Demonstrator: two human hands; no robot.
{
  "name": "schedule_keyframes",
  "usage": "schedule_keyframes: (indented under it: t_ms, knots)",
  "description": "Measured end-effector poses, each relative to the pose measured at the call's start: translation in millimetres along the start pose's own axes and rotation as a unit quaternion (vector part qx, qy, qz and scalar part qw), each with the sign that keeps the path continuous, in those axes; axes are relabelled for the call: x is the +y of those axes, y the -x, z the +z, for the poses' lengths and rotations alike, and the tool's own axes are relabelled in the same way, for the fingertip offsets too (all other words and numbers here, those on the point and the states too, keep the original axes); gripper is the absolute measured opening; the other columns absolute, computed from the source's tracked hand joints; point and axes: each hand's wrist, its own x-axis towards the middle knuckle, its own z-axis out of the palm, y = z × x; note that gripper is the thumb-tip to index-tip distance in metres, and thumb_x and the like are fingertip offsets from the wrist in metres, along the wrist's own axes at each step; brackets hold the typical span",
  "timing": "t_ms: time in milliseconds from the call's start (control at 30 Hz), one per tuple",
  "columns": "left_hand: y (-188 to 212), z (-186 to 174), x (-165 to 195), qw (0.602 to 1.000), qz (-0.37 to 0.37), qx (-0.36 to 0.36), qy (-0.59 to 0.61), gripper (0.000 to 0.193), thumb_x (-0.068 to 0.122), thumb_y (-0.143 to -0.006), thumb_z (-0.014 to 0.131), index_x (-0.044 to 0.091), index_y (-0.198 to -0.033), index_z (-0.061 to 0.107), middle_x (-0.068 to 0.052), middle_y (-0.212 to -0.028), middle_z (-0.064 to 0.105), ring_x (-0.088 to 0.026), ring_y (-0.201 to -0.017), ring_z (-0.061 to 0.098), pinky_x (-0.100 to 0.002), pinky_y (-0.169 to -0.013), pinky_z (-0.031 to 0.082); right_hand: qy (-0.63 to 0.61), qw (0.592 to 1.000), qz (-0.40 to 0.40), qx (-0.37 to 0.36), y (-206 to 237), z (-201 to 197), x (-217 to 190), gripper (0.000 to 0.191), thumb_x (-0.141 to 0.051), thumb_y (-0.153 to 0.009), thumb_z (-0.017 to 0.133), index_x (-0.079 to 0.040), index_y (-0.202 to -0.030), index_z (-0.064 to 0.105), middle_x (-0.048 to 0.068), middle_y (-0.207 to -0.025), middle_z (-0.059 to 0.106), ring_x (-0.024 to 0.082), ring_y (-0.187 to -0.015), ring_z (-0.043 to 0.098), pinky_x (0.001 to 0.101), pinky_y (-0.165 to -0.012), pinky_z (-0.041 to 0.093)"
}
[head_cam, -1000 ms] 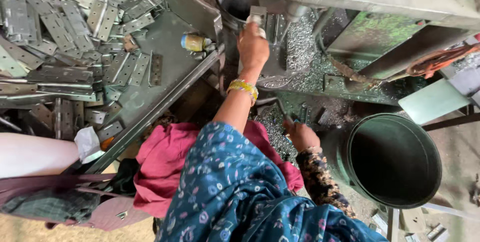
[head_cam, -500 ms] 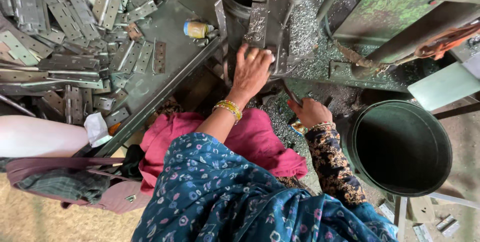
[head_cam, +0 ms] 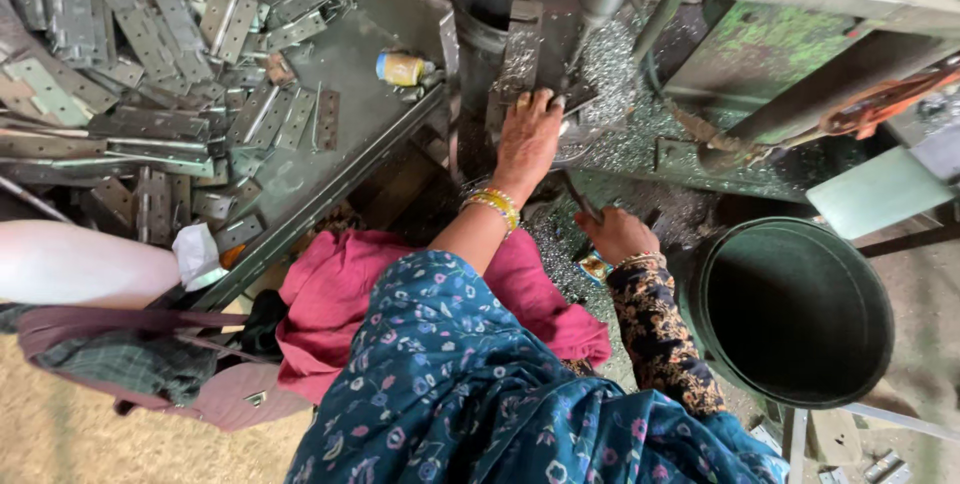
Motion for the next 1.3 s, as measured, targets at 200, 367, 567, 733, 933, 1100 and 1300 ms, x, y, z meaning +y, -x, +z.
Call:
schedule_keyframes:
  t_ms: [200,367,567,733,933,1100,1300]
  knots:
    - [8,-10,-18,0.981,-0.133,0.020,0.141,0.025,0.010,-0.092,0.066,0.006,-0.116,0.071,-0.008,-0.120,0.070,-0.027,-0.110,0.065,-0.043,-0.098,0.050,-0.007,1.000,0.001,-0.008,-4,2,2,0.066,-0.070,-0.092,0.054,-0.009,-0.107,0.072,0.024,-0.102,0.074,0.044,-0.104,0.070,0.0544,-0.089,0.052]
    - [12,7,17,0.996,0.021,-0.025,-0.086,0.029,0.008,-0.094,0.063,-0.005,-0.119,0.067,-0.020,-0.126,0.066,-0.032,-0.116,0.062,-0.044,-0.102,0.051,0.002,1.000,-0.011,0.005,-1,2,1,0.068,-0.071,-0.094,0.054,-0.006,-0.105,0.072,0.026,-0.101,0.074,0.044,-0.104,0.070,0.0542,-0.088,0.053]
    - [16,20,10,0.994,-0.056,-0.083,0.035,0.035,0.013,-0.084,0.061,-0.006,-0.111,0.072,-0.021,-0.131,0.062,-0.031,-0.114,0.057,-0.044,-0.090,0.046,0.024,0.999,-0.021,0.019,-1,-6,-1,0.072,-0.074,-0.089,0.054,-0.008,-0.111,0.070,0.027,-0.102,0.072,0.046,-0.101,0.069,0.0548,-0.088,0.052]
    - [-16,21,3,0.987,-0.096,-0.130,-0.022,0.026,0.022,-0.089,0.064,0.003,-0.098,0.079,-0.012,-0.130,0.065,-0.026,-0.120,0.052,-0.043,-0.098,0.038,0.007,1.000,0.003,-0.007,-22,16,22,0.070,-0.074,-0.091,0.052,-0.010,-0.105,0.075,0.025,-0.101,0.074,0.044,-0.101,0.071,0.0539,-0.089,0.053]
    - [-13,22,0,0.991,-0.063,-0.059,-0.098,0.022,0.020,-0.079,0.065,0.007,-0.089,0.081,-0.013,-0.140,0.062,-0.026,-0.117,0.053,-0.042,-0.093,0.038,-0.095,0.995,0.010,0.007,-28,97,58,0.059,-0.064,-0.094,0.056,-0.010,-0.101,0.078,0.027,-0.095,0.074,0.045,-0.097,0.072,0.0537,-0.083,0.055]
    - [-18,37,-10,0.991,-0.076,-0.070,-0.083,0.025,0.019,-0.089,0.064,0.005,-0.103,0.080,-0.009,-0.138,0.062,-0.026,-0.123,0.052,-0.043,-0.098,0.038,0.006,0.995,-0.094,0.043,-46,84,73,0.053,-0.057,-0.097,0.054,-0.010,-0.105,0.076,0.026,-0.093,0.073,0.046,-0.092,0.071,0.0549,-0.078,0.054]
    - [-21,55,-2,0.990,-0.099,0.006,-0.103,0.036,0.021,-0.083,0.063,-0.001,-0.107,0.079,-0.010,-0.135,0.061,-0.028,-0.124,0.051,-0.041,-0.095,0.040,-0.094,0.995,-0.015,0.014,-40,93,61,0.056,-0.059,-0.096,0.059,-0.006,-0.097,0.076,0.026,-0.088,0.074,0.045,-0.091,0.071,0.0542,-0.079,0.054]
